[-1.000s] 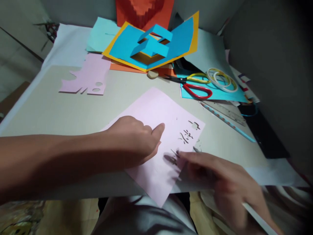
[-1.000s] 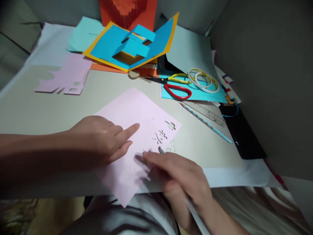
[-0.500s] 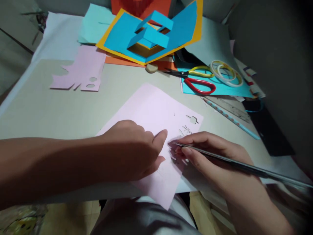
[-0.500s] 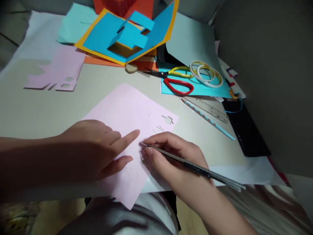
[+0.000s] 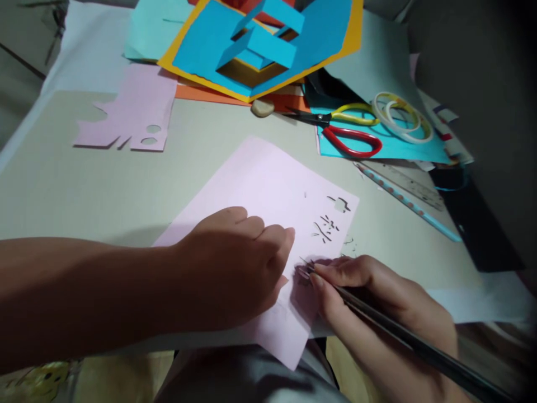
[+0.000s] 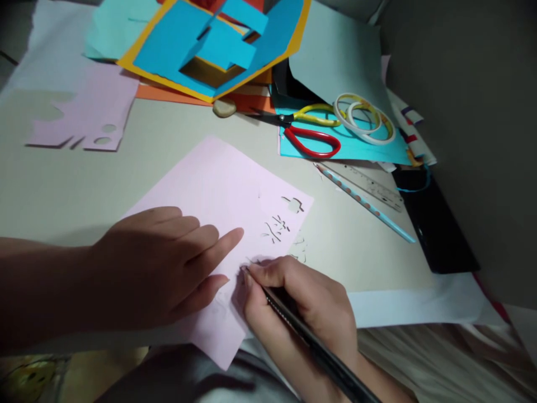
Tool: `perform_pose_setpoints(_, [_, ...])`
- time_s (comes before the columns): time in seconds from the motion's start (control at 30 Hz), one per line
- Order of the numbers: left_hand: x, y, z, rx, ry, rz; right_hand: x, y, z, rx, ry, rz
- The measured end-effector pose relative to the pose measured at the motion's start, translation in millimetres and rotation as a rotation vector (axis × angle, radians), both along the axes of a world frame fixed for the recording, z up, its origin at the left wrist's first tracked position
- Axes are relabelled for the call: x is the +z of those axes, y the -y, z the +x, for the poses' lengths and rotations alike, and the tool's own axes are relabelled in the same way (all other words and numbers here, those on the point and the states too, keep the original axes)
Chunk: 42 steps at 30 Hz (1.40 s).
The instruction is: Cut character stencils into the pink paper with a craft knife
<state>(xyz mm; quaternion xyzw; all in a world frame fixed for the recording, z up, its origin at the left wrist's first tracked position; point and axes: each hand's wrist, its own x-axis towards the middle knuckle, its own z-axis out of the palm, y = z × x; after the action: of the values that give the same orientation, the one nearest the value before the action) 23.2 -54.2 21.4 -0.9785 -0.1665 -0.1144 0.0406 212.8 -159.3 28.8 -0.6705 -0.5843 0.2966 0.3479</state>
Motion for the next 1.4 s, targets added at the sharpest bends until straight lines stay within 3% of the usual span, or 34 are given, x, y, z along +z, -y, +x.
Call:
perform_pose_setpoints(0.17, [8.1, -5, 3, -0.037, -0.044, -0.072, 2.0, -3, -3, 0.005, -0.017, -0.027])
perform_pose_setpoints(0.43, [2.9, -1, -2, -0.044, 0.006, -0.115, 7.4, -4, -7, 0.016, 0.018, -0.107])
perform_pose_setpoints(0.8, [-14.2, -1, 0, 0.010, 0.032, -0.202, 2.8, -3, -7, 0.058, 0.112, 0.023])
perform_pose_setpoints(1.07, [-6.3, -4, 0, -0.062, 0.001, -0.288, -6.5, 0, -6, 0.119, 0.304, 0.148])
perform_pose_setpoints(1.4, [-7.4, -2, 0, -0.006, 0.002, -0.336, -6.8, 5, -12, 0.082, 0.337, 0.165])
